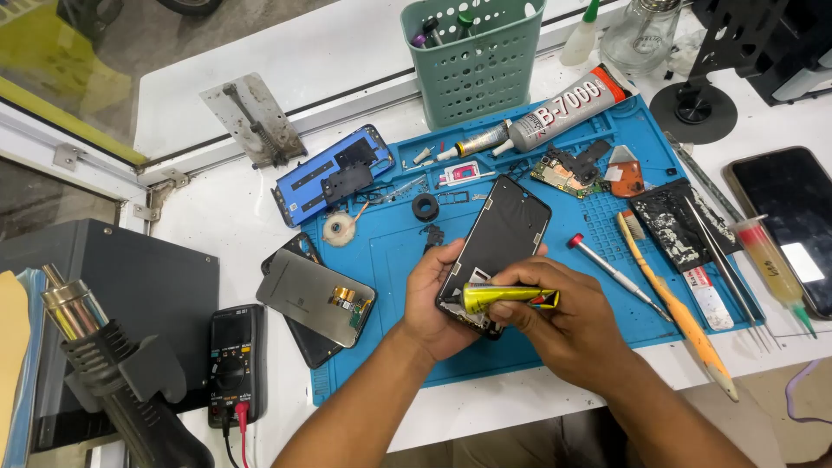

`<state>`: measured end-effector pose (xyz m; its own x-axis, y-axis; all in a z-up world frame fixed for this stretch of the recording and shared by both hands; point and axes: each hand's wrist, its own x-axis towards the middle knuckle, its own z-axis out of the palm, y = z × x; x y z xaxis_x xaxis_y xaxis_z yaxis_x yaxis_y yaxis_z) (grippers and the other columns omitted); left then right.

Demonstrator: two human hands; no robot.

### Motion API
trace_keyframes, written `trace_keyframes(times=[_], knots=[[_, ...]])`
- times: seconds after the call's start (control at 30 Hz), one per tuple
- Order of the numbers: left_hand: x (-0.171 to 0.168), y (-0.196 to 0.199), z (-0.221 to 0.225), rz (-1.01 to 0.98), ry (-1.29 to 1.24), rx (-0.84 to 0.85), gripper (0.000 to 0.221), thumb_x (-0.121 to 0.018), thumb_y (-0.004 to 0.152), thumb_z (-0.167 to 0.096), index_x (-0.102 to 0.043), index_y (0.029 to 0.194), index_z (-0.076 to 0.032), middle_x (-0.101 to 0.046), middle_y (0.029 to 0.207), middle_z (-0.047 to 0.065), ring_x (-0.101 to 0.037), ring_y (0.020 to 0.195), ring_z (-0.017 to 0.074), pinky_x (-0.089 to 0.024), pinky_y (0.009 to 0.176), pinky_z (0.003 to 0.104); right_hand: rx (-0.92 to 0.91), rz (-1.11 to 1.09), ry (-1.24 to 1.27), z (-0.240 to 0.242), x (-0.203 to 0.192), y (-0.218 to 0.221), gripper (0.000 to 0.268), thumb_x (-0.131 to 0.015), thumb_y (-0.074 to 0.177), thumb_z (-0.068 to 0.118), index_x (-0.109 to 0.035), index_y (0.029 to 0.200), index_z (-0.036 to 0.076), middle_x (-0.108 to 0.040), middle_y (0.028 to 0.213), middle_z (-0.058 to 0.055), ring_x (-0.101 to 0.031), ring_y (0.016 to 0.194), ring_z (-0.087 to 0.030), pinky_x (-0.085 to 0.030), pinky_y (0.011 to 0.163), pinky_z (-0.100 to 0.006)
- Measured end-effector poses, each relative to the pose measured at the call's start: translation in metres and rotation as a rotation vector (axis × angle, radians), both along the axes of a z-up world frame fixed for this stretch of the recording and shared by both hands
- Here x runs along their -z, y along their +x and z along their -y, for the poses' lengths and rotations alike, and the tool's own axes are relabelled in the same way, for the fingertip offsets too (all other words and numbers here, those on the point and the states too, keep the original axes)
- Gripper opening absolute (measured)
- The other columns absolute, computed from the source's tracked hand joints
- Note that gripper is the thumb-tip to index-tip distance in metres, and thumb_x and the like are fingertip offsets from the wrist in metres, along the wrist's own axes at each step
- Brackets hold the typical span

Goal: A technician applies adhesive to a mobile phone frame and uses tools to assemble internal components.

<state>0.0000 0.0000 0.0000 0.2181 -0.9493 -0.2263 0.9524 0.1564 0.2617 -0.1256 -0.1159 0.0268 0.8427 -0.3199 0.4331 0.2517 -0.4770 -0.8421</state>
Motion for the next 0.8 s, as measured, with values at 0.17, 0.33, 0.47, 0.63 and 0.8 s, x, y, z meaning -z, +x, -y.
trace_keyframes(times=[0.17,0.33,0.47,0.63,0.8], knots=[[0.018,0.003,0.0,-0.01,0.086,-0.032,0.052,-0.048,0.101,-0.043,-0.062,0.131,-0.003,-0.066,0.125,0.018,-0.063,0.11,0.0276,-0.05,0.092,0.037,-0.008,0.013,0.017,-0.001,0.0,0.0,0.025,-0.068,0.094,0.026,-0.071,0.106,0.005,-0.073,0.093,-0.007,-0.07,0.082,-0.019,-0.055,0.073,-0.031],[0.028,0.003,0.001,-0.027,0.197,-0.102,0.037,-0.056,0.098,-0.04,-0.074,0.107,-0.008,-0.077,0.098,0.007,-0.072,0.085,0.0195,-0.056,0.072,0.03,-0.006,0.009,0.027,-0.002,0.002,-0.001,0.025,-0.069,0.093,0.026,-0.071,0.106,0.005,-0.074,0.093,-0.007,-0.07,0.082,-0.019,-0.055,0.073,-0.031],[0.026,0.005,0.002,-0.01,0.186,-0.083,0.042,-0.056,0.097,-0.041,-0.074,0.114,-0.008,-0.077,0.106,0.009,-0.072,0.092,0.0214,-0.056,0.076,0.032,0.011,0.007,0.028,-0.002,0.0,0.001,0.024,-0.069,0.094,0.025,-0.071,0.105,0.005,-0.073,0.092,-0.007,-0.069,0.081,-0.019,-0.054,0.072,-0.03],[0.011,0.002,0.001,0.026,0.05,0.002,0.064,-0.042,0.102,-0.043,-0.056,0.145,0.003,-0.059,0.142,0.026,-0.06,0.127,0.0347,-0.051,0.105,0.041,0.012,-0.004,0.047,-0.003,-0.004,0.0,0.023,-0.067,0.094,0.026,-0.072,0.103,0.005,-0.072,0.088,-0.006,-0.066,0.077,-0.017,-0.052,0.068,-0.029],[0.021,0.003,0.002,0.005,0.091,-0.036,0.058,-0.054,0.096,-0.043,-0.065,0.135,-0.002,-0.068,0.132,0.019,-0.067,0.114,0.0292,-0.056,0.092,0.036,0.011,0.003,0.046,-0.003,-0.003,0.0,0.024,-0.067,0.095,0.028,-0.072,0.104,0.006,-0.072,0.087,-0.005,-0.066,0.074,-0.016,-0.051,0.066,-0.028]])
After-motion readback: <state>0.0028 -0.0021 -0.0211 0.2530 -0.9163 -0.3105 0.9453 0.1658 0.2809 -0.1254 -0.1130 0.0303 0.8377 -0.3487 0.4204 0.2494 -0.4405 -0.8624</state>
